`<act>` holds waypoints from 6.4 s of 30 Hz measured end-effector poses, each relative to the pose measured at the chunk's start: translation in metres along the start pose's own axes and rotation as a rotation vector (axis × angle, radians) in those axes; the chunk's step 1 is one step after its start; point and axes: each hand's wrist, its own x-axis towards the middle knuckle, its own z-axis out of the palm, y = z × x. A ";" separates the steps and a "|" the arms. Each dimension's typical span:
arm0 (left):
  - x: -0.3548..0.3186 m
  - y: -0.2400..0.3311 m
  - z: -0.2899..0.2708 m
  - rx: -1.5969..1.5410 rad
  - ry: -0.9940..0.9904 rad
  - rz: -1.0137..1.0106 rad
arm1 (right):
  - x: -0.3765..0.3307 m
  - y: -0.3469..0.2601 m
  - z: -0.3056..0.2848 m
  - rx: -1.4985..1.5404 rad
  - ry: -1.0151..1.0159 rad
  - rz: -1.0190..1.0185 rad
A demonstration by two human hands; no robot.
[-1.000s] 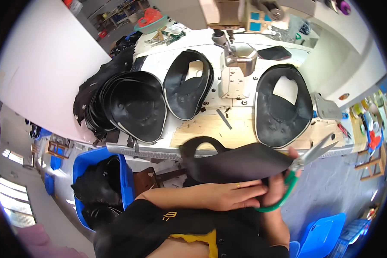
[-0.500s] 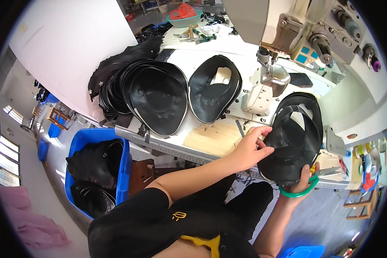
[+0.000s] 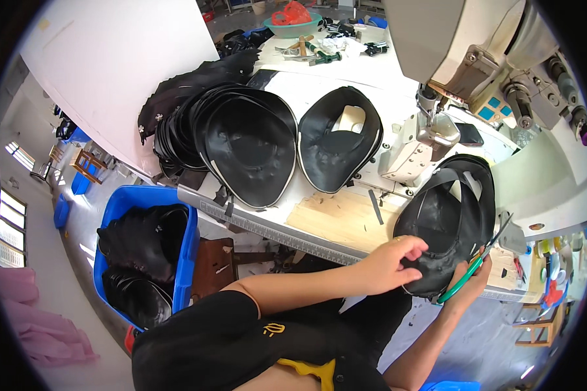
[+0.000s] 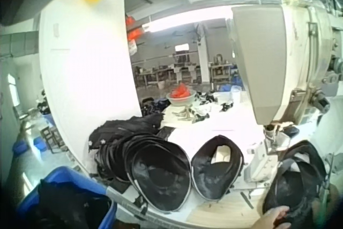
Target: The person uses green-handled scissors to trim excess black leather from the edges of several pre-shaped leather pieces. They pick up each piece from a stack, cut along the perimeter, and place the trimmed piece on the table next to a sewing machine.
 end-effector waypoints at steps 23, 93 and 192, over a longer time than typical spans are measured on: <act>0.063 -0.003 -0.036 0.721 0.372 0.166 | -0.018 -0.029 -0.020 0.280 0.008 0.196; -0.070 0.066 -0.148 -0.244 -0.203 -0.138 | -0.068 -0.159 0.055 0.765 -0.674 0.179; -0.044 -0.004 -0.122 0.925 0.194 0.856 | -0.089 -0.156 0.064 0.979 -0.760 0.722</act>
